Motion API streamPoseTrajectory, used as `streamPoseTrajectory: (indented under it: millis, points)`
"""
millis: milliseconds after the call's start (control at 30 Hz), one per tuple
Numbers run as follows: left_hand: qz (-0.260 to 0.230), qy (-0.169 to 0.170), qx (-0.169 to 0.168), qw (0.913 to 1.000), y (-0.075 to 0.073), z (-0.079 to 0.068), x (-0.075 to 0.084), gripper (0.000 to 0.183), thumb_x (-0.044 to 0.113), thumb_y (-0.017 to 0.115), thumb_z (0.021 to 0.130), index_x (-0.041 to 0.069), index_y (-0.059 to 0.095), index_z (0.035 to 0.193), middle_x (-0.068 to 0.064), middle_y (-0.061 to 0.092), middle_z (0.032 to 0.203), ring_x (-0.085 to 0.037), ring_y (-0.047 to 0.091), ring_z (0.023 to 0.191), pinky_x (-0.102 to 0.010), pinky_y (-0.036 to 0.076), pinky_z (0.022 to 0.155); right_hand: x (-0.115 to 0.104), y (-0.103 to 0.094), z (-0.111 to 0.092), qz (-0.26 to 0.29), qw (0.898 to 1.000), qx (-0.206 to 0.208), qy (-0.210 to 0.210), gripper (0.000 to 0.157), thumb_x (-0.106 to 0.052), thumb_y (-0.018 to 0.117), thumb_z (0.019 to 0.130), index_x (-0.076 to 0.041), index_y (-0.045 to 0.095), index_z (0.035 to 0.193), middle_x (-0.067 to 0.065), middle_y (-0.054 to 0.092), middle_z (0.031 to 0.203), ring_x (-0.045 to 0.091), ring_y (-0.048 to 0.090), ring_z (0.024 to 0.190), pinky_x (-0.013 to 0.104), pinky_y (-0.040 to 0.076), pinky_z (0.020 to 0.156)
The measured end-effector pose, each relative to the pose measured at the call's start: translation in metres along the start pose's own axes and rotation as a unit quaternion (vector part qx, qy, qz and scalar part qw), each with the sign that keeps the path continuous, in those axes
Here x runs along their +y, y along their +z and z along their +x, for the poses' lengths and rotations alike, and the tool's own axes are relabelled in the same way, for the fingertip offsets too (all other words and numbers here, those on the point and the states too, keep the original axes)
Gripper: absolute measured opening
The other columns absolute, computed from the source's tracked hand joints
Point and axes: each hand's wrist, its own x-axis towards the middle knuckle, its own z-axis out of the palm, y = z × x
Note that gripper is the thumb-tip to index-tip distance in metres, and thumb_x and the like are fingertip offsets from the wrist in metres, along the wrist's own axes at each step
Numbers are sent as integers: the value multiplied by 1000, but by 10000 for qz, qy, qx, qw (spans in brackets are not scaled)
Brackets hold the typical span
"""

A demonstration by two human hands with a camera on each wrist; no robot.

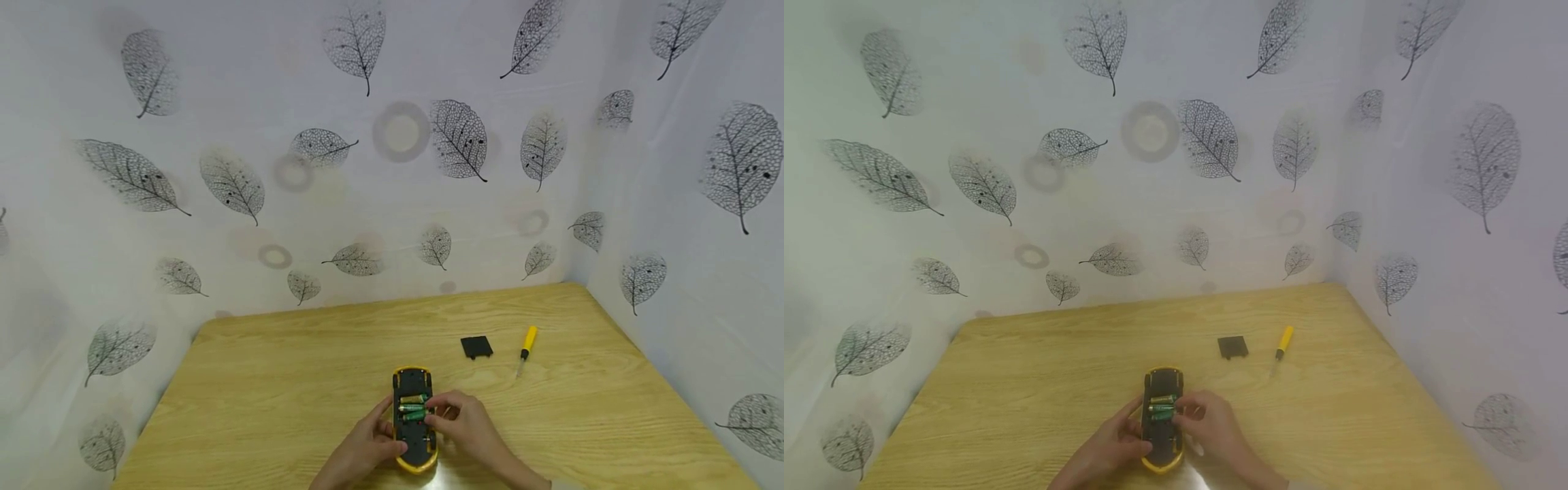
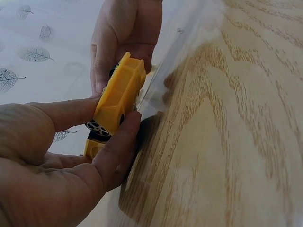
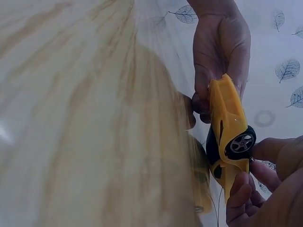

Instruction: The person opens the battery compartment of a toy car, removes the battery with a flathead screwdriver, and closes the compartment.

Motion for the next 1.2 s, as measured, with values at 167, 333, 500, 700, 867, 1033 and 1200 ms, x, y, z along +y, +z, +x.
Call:
streamPoseTrajectory:
  millis: [167,333,500,700,867,1033,1200]
  points:
    - [13,-23,1,10000,1,-1,1,93,-2,73,90,-7,13,161,-15,60,102,-19,64,86,-36,60,79,-1,1,-1,42,10000,-46,48,20,-13,82,88,-4,78,105,1,65,88,6,58,73,22,51,64]
    - [76,-29,-5,10000,1,-1,2,93,-1,73,91,-7,13,161,-15,60,102,-19,65,86,-36,60,79,-1,2,-1,-127,9999,-63,26,18,-14,82,89,-4,78,103,2,66,90,7,58,76,23,51,66]
    - [40,-28,-7,10000,0,-1,1,93,-2,73,91,-7,12,161,-16,59,102,-19,65,86,-37,61,79,-1,3,1,-307,9995,-18,2,16,-16,82,89,-6,79,101,0,65,90,6,56,76,22,49,65]
    - [-60,-38,-36,10000,0,-2,0,93,-3,72,91,-7,12,161,-17,59,103,-20,66,87,-38,61,80,-2,3,1,-289,9996,28,-57,12,-16,82,89,-8,80,98,-2,62,89,5,54,76,22,47,64]
    - [-64,-78,-3,9999,0,0,-2,94,-3,72,90,-6,12,162,-17,59,103,-21,67,87,-39,61,79,-4,1,1,-47,9999,95,-43,12,-15,81,90,-8,80,98,-1,64,90,6,55,76,22,48,64]
    - [-49,-108,18,9999,-1,1,-2,93,-4,72,90,-5,13,162,-17,59,103,-21,67,87,-40,62,80,-8,-2,1,60,9997,190,130,14,-17,79,92,-7,79,101,0,68,89,6,57,74,22,49,64]
    - [-31,-134,18,9999,0,1,-2,93,-4,72,90,-5,14,162,-17,59,103,-21,67,87,-40,61,80,-14,-4,1,154,9986,391,313,17,-16,78,92,-4,78,103,0,71,87,8,59,73,22,49,64]
